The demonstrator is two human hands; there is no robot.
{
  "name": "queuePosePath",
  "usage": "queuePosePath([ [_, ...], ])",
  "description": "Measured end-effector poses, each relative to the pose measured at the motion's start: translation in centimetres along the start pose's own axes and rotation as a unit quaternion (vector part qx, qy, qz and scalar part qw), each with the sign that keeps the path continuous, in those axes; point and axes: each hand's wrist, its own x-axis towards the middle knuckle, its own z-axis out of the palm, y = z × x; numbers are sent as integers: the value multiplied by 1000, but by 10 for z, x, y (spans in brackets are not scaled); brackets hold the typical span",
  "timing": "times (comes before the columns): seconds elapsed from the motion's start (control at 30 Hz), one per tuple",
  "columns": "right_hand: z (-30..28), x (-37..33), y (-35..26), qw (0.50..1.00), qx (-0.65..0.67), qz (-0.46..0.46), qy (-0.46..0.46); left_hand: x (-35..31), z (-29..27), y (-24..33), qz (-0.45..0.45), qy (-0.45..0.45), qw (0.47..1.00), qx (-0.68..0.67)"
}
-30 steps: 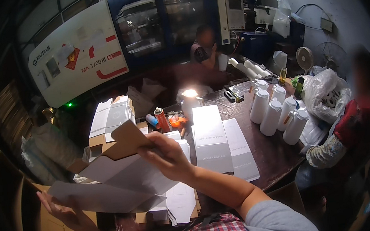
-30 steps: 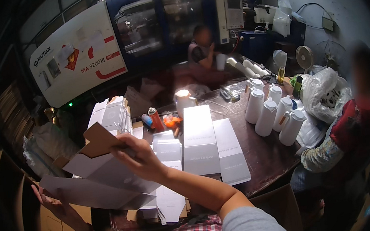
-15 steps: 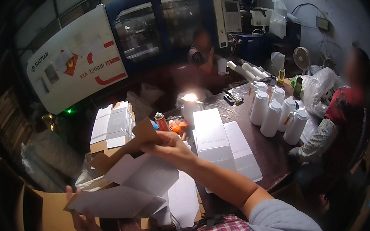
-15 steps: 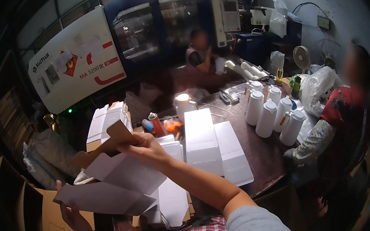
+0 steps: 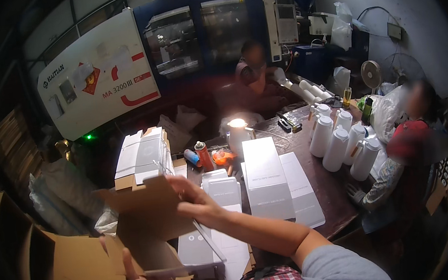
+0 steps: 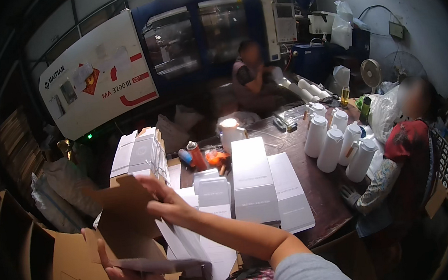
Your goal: The person folds flat cardboard pieces into rectangular boxes and stacks them on the table. They repeatedly pick up a flat piece, fold the sides, and place the finished box on a growing pile.
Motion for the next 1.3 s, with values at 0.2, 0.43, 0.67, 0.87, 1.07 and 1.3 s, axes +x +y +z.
queuePosePath([
  [0.2, 12, -2, 5, 986, 4, -138, -91, -3, -6, 4, -70, 74, 980, 173],
  [0.43, 5, -15, -11, 908, -317, -168, -215, -20, -19, -12, -267, 29, 952, -147],
  [0.67, 0, -27, -12, 892, -386, -137, -190, -21, -21, -34, -267, 46, 945, -183],
  [0.87, -10, -45, -8, 857, -487, 3, -168, -20, -40, -49, 69, -206, 970, 105],
  [1.07, -11, -42, -11, 819, -542, 11, -187, -10, -39, -62, 41, -287, 945, -149],
  [1.3, -3, -32, -19, 841, -498, 110, -181, 5, -29, -48, -53, -233, 971, -31],
])
